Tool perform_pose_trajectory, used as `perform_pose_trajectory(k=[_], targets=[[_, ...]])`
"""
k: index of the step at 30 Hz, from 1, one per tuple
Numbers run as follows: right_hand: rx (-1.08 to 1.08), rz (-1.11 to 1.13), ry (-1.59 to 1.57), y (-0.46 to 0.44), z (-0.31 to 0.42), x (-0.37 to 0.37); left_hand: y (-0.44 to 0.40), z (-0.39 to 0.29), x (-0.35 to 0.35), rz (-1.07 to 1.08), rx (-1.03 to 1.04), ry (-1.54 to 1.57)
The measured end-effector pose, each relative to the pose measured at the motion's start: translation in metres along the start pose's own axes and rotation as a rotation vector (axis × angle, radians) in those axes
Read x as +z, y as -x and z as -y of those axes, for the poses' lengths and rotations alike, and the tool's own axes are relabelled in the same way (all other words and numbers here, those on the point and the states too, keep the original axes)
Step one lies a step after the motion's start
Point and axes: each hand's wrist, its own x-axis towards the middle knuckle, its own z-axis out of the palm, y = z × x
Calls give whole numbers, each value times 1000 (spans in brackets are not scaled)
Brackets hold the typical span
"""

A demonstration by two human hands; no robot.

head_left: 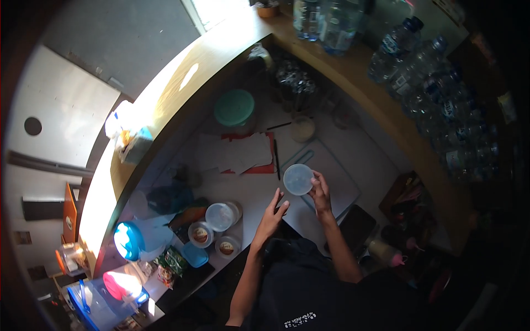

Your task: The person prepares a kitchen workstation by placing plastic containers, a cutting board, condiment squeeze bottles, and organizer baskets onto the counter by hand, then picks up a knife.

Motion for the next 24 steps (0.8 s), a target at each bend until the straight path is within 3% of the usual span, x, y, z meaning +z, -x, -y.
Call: perform_pose_trajectory(k=[7, 11, 17, 22, 24], targets=[[48, 247, 104, 45, -36, 47, 69, 16, -41, -52, 61, 135], [33, 339, 351, 75, -56, 70, 119, 39, -66, -106, 5, 166], [193, 501, 400, 120, -71, 94, 183, 70, -85, -232, 38, 310], [128, 568, 609, 143, -95, 119, 214, 77, -107, -280, 43, 366], [113, 597, 683, 152, -94, 132, 217, 97, -115, -375, 65, 258]])
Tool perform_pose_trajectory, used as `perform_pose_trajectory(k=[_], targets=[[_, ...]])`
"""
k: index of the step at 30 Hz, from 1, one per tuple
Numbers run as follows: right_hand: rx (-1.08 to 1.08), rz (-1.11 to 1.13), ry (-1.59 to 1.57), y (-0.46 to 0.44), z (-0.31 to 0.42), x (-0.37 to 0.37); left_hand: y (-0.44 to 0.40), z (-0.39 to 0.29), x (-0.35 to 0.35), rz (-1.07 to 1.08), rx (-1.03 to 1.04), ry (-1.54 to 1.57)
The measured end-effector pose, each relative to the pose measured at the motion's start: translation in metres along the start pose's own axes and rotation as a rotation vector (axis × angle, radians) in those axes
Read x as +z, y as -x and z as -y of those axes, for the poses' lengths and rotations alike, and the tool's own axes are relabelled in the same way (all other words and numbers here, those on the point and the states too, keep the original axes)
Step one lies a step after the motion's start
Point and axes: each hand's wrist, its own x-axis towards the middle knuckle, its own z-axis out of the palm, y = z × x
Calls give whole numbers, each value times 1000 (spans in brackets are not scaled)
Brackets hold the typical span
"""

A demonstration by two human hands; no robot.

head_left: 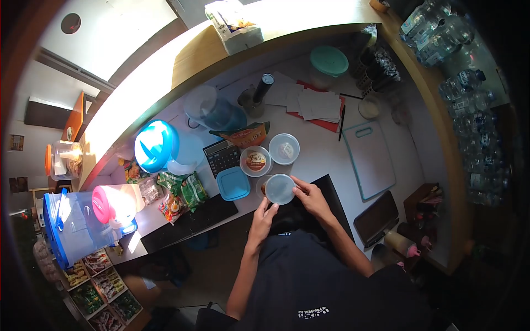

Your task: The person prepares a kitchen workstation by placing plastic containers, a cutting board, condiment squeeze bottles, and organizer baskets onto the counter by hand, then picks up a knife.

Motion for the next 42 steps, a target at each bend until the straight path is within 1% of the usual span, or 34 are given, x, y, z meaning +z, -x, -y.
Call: perform_pose_trajectory(k=[1, 4, 6, 9, 12, 15, 18, 19, 21, 22, 24, 25, 28, 29, 32, 33, 36, 37, 40, 42], targets=[[-31, 8, 4, -1, -4, 8, 1, -1, -5, -18, -10, -10], [24, 30, 7, 0, -1, 26, 5, 2, -14, -81, -28, -17], [14, 24, 4, 0, -2, 34, 4, 9, -16, -137, -28, -10], [49, 17, 1, 4, 7, 43, 5, 10, -19, -125, -10, -95], [81, 21, -57, 10, 7, 48, 6, 11, -25, -77, 26, -20], [55, -46, -78, 10, 4, 52, 3, 21, -37, -3, -22, 6], [35, -130, -117, 19, -9, 53, 13, 7, -43, -17, -132, -166], [26, -146, -143, 21, -15, 50, 22, -10, -34, -79, -100, -241], [11, -189, -212, 25, -15, 39, 32, -44, -23, -1, -106, -486], [38, -203, -232, 29, -14, 30, 33, -52, -19, 34, -105, -607], [91, -222, -274, 35, -13, 9, 31, -48, -9, 155, -56, -541], [93, -275, -295, 36, -18, 1, 27, -46, -2, 210, -35, -505], [85, -369, -352, 43, -21, -33, 6, -45, 26, 422, -115, -368], [81, -387, -402, 44, -25, -45, -5, -40, 36, 462, -111, -373], [58, -480, -484, 49, -31, -86, -34, -43, 77, 489, -134, -288], [51, -513, -499, 49, -33, -101, -47, -43, 91, 531, -165, -216], [41, -604, -528, 43, -45, -149, -94, -38, 132, 551, -241, -167], [37, -637, -549, 38, -50, -166, -115, -29, 144, 548, -210, -191], [20, -732, -577, 18, -64, -221, -157, -34, 200, 536, -117, -229], [6, -807, -576, 3, -65, -261, -191, -38, 240, 574, -92, -238]])
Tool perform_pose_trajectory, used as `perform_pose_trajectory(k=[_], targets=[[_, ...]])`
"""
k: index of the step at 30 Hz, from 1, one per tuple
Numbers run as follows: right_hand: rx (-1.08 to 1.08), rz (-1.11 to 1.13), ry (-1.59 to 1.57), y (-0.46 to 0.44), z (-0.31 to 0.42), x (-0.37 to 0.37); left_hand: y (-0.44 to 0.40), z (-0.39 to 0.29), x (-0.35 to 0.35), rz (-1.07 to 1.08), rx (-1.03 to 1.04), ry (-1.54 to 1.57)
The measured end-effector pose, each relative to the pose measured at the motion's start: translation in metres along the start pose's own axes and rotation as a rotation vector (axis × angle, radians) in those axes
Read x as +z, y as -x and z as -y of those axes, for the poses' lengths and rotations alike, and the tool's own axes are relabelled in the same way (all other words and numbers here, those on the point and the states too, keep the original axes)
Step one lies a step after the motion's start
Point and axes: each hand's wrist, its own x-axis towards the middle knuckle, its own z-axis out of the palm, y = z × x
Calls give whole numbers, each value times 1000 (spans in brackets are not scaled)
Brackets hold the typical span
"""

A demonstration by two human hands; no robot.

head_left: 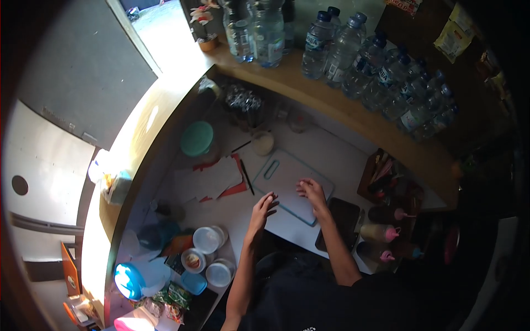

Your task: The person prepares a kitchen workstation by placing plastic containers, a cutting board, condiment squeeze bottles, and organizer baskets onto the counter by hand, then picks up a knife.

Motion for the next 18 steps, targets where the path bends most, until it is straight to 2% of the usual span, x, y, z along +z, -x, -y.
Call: perform_pose_trajectory(k=[7, 12, 18], targets=[[-159, -122, -1, -125, 56, -30, -152, -49, 55, 93, 61, -1], [-250, -220, 213, -204, 78, -31, -231, -65, 85, -1, 23, -33], [-237, -182, 282, -249, 77, -27, -300, -61, 102, -194, 1, -119]])
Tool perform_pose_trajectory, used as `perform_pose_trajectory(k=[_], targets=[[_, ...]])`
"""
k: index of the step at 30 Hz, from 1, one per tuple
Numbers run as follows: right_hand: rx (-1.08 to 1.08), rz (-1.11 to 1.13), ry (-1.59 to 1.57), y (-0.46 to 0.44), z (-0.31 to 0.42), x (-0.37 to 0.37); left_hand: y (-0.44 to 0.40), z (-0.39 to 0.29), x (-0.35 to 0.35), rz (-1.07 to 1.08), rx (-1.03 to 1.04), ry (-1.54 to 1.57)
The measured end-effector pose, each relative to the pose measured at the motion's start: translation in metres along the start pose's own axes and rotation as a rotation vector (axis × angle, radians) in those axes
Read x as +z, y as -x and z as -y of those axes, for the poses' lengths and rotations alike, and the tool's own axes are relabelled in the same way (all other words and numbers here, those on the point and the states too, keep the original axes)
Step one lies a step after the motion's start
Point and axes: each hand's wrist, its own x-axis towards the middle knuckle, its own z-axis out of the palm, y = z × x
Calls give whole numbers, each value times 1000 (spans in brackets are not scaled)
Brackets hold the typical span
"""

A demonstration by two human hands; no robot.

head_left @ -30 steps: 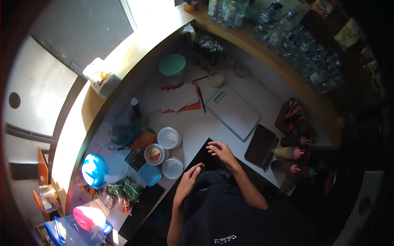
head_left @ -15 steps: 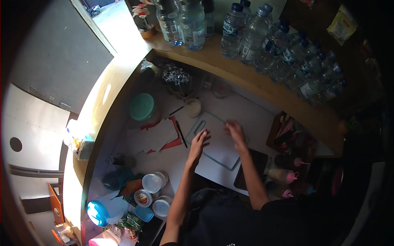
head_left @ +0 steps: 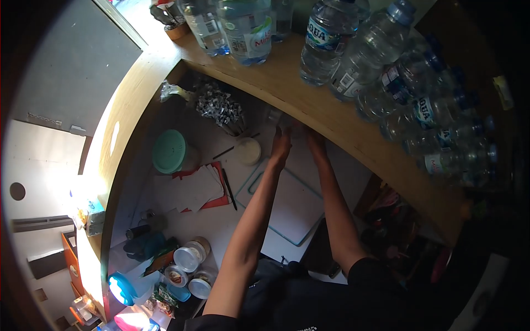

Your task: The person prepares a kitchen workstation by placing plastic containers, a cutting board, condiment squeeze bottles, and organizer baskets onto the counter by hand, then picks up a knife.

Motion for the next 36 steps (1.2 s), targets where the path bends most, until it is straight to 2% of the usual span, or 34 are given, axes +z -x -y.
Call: perform_pose_trajectory(k=[1, 5, 10, 13, 16, 19, 22, 25, 28, 36], targets=[[-54, -10, 30, -5, -8, 3, -4, 1, 4, -22, -2, -22], [-17, -43, -41, 6, -19, 3, -1, 5, 4, 82, 7, -50], [38, 8, -153, 60, -7, -4, 36, 10, 0, 103, -35, 109], [23, 18, -153, 103, 9, -10, 76, 15, -13, 105, 0, 332], [-107, 38, -70, 154, 24, -13, 131, 25, -32, 144, -13, 420], [-210, 100, -19, 194, 25, -10, 200, 24, -51, 79, -123, 507], [-101, 274, -123, 227, 29, -7, 247, 44, -85, 149, -118, 468], [-46, 481, -175, 255, 38, 1, 294, 57, -121, 89, -89, 379], [7, 672, -80, 287, 50, 19, 341, 79, -160, 24, -71, 311], [-41, 983, 55, 389, 62, 79, 468, 131, -225, -220, -7, 319]])
